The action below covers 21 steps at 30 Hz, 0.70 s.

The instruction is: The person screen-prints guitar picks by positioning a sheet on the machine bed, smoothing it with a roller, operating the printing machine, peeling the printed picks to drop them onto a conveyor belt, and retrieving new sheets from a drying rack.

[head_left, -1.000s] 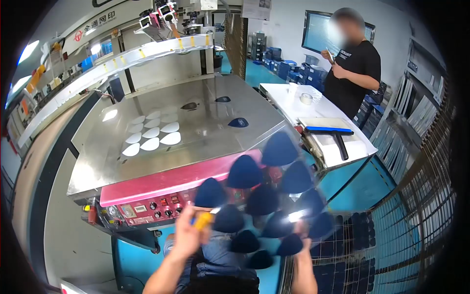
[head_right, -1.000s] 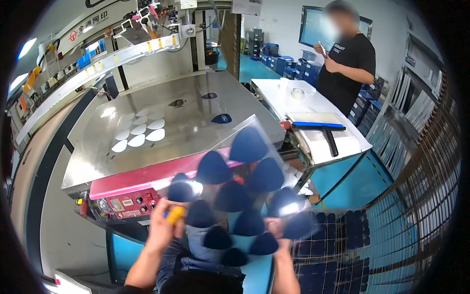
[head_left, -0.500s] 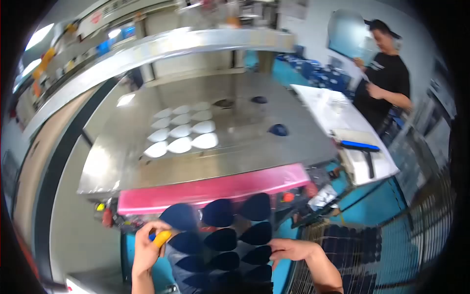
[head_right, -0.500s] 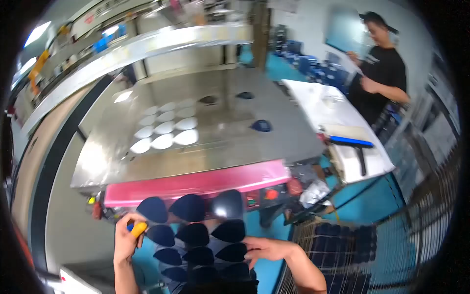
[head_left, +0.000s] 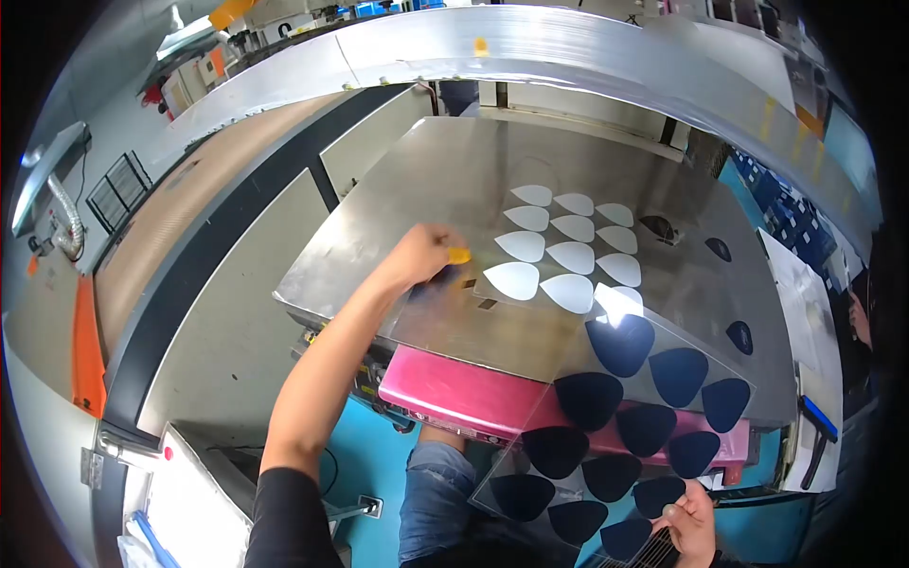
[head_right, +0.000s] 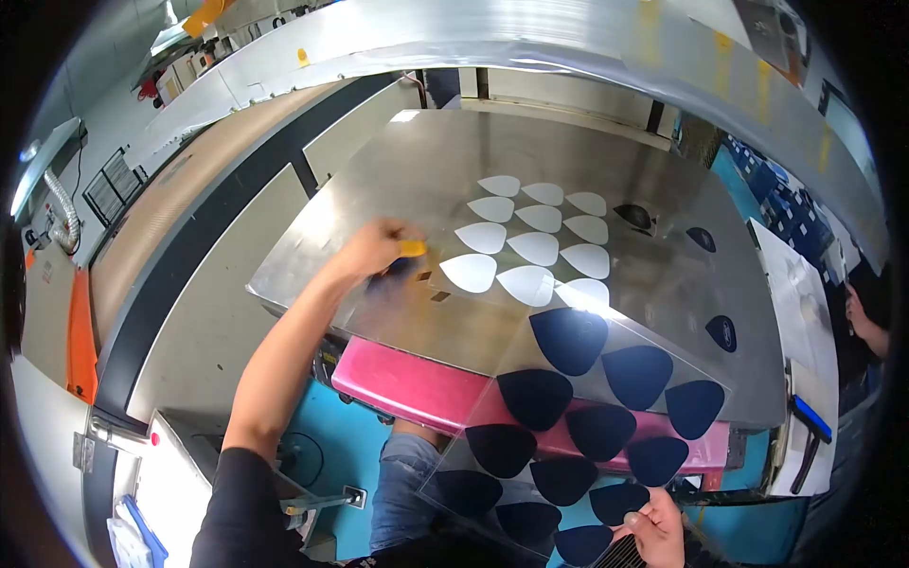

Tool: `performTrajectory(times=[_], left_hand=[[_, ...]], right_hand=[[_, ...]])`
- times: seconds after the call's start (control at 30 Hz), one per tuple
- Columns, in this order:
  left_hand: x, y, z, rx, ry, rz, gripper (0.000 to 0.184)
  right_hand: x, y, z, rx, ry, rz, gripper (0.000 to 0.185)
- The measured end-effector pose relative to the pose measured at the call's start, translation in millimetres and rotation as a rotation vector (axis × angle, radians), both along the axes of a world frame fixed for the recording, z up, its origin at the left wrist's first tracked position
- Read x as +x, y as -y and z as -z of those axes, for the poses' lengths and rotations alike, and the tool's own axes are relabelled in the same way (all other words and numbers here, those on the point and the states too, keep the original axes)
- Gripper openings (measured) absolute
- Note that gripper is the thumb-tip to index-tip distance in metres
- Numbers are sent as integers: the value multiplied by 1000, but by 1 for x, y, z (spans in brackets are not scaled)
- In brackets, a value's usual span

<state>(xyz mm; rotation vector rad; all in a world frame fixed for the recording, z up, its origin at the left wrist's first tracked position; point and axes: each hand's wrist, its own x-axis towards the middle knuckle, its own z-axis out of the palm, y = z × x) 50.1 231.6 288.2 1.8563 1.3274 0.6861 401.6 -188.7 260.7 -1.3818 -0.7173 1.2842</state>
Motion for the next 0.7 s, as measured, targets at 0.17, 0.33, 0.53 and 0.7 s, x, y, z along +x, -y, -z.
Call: performTrajectory(times=[0.17,0.33,0.53,0.7], left_hand=[[65,-61,4,149,-202,-190,27],[73,-88,12,-73,-36,-29,27],[62,-47,-14,-246,515,36,25],[-79,-7,-3,-90,670,-328,26]], right_hand=[[4,3,-2,-150,48,18,44],[16,16,10,-175,47,51,45],[18,11,5,-191,82,75,46],[14,8,-4,-111,64,73,50]])
